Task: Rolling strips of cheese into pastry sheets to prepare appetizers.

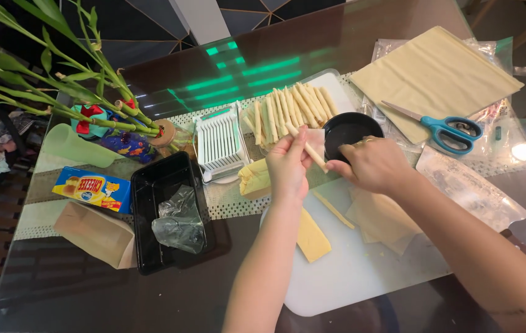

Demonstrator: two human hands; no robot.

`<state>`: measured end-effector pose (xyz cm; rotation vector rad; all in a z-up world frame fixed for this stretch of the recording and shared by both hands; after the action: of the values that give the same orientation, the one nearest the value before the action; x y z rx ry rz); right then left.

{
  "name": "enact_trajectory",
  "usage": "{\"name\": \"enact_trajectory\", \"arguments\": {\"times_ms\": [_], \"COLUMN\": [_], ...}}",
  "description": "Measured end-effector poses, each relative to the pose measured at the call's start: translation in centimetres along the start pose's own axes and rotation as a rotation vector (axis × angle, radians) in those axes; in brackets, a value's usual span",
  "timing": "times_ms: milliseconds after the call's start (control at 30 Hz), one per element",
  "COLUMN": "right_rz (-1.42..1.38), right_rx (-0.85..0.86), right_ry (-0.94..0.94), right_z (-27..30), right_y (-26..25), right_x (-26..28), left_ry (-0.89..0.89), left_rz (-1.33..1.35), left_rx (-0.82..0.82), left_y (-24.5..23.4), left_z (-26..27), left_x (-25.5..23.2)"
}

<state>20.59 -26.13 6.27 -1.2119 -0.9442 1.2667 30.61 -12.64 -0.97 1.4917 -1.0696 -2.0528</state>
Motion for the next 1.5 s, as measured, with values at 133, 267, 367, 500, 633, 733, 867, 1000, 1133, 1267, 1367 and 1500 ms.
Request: {"name": "enact_trajectory", "arguments": {"times_ms": [133,267,367,500,633,733,867,1000,1133,1267,1367,1500], "right_rz": [0.044,-0.579,-0.574,-0.403,-0.281,-0.287,-0.314,-0.457,-0.690,-0.602,-0.451,-0.642], "right_rx": [-0.034,-0.658,-0.708,-0.723,-0.892,-1.081,-1.129,-1.076,-0.921,-0.897,-0.911,-0.735], "right_ry": [0.006,-0.274,-0.403,-0.386,-0.268,-0.146,-0.107,-0.115,-0.158,-0.076,-0.062,-0.007], "right_z": [0.0,2.2,2.6,3.4,5.0,6.6,8.0,8.6,8.5,8.6,8.7,7.9], "right_y": [1.4,-1.1,-2.1,-1.8,-2.3,-3.1,-2.4,-1.2,0.4,0.8,0.8,2.3], "right_x": [-0.4,1.6,2.8,3.6,4.2,4.9,5.9,6.1,5.8,6.4,6.9,6.4], "left_ry": [0.047,0.001,-0.056,-0.068,0.029,0.108,0.130,0.086,0.020,0.076,0.130,0.139], "left_rz": [-0.047,-0.017,0.068,0.131,0.107,0.034,0.049,0.057,0.077,0.078,0.078,0.077], "left_rx": [-0.005,-0.027,-0.031,-0.061,-0.020,0.041,0.040,0.048,0.035,0.026,0.033,0.096], "left_y": [1.4,2.6,2.8,2.6,2.5,3.0,2.6,0.8,-1.5,-2.8,-2.6,-1.9], "left_z": [0.6,1.7,2.1,2.2,4.1,7.1,9.7,11.0,10.9,10.3,10.4,11.2], "left_x": [-0.5,1.4,2.3,0.7,1.3,0.9,0.3,0.3,0.4,-0.4,-0.9,-1.6]}}
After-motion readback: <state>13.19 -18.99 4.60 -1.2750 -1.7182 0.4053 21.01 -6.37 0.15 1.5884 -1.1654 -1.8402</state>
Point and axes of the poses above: each hand's wrist, its own z-axis away from the middle knuckle, its own y-axis out of the palm, x = y × z, the point moved 5 cm from there along -z, towards the middle knuckle, and after that the axes turned 12 degrees about z, right-handed, at the moved point
